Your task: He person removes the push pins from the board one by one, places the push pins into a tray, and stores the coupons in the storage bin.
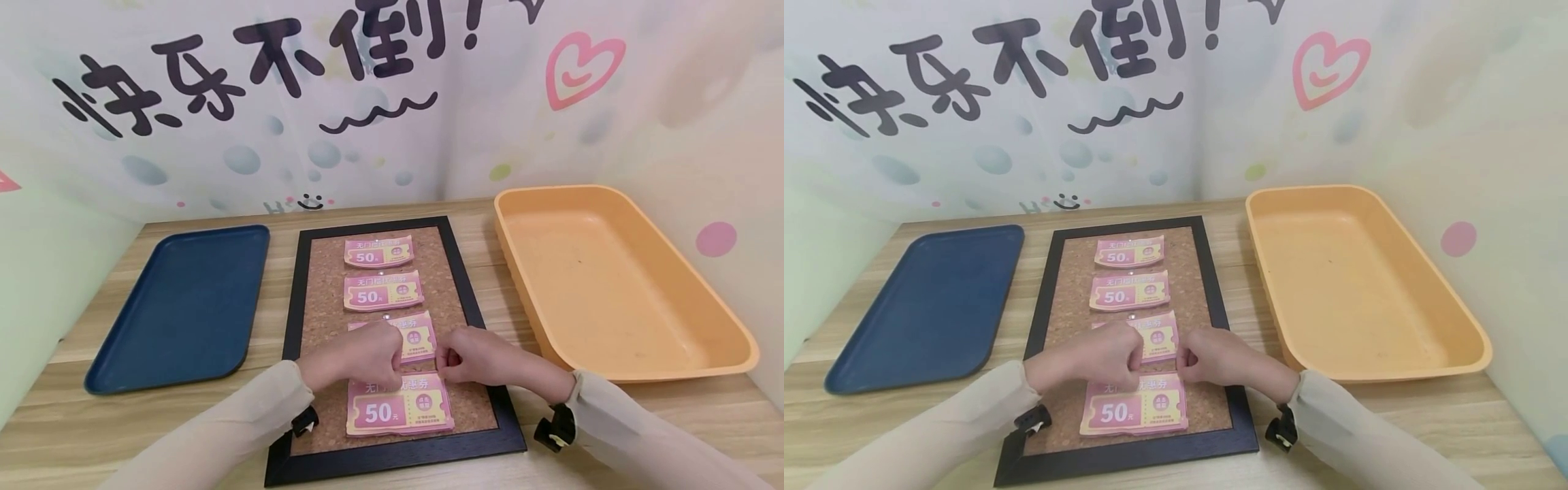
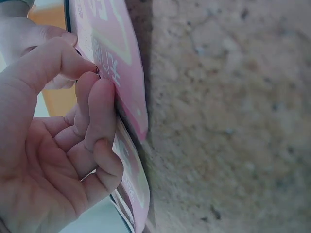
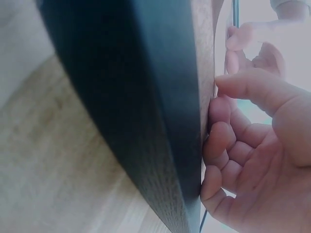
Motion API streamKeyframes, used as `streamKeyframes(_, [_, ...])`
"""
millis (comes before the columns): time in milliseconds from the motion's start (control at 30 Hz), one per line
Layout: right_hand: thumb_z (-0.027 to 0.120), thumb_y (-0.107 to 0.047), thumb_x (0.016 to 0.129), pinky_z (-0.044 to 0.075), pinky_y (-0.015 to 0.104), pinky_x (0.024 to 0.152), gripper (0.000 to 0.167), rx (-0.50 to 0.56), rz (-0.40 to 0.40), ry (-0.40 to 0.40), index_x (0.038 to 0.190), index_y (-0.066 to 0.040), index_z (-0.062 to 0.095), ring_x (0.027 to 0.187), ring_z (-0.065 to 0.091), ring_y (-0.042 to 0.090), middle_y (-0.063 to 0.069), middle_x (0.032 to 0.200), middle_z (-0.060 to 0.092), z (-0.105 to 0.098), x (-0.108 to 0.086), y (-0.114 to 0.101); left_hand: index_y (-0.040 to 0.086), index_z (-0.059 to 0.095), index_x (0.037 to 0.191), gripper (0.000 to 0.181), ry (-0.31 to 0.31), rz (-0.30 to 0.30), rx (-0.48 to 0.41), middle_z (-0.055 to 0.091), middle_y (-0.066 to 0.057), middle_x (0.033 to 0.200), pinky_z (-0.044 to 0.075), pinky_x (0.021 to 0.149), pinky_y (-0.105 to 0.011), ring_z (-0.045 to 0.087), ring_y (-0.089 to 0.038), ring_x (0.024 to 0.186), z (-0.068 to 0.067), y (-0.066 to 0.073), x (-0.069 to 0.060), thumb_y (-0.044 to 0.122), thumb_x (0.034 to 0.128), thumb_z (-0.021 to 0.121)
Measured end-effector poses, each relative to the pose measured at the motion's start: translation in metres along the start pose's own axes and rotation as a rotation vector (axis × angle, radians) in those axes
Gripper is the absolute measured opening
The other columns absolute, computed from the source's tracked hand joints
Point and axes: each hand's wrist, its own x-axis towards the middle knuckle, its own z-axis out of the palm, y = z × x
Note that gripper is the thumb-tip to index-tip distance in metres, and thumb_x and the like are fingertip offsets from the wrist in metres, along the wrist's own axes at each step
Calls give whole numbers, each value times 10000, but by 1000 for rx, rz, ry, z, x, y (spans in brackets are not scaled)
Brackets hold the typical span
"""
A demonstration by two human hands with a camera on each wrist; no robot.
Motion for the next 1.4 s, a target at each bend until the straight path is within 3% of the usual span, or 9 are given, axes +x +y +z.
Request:
streamKeyframes(233, [672,-85,800,356,204,493,124,4,1,0,721,-157,610,546,439,34,-99,613,493,1,-1,0,130,481,475,276,-6,27,-102,343,118,380,219,367,-173,278,0,335,1,-6,1,78,684,655])
streamKeyframes(567, [670,-85,802,354,204,493,124,11,2,4,722,-159,611,545,440,35,-97,615,495,2,-1,1,122,490,491,286,-55,-16,-173,361,105,393,235,368,-183,328,-25,344,-2,-9,2,94,709,673])
streamKeyframes(1400, [642,-53,785,352,202,492,126,35,-9,10,716,-148,597,538,438,32,-94,602,490,1,-1,3,138,437,465,354,-122,-13,-227,351,88,379,219,353,-194,305,-33,326,-8,-11,5,83,728,667])
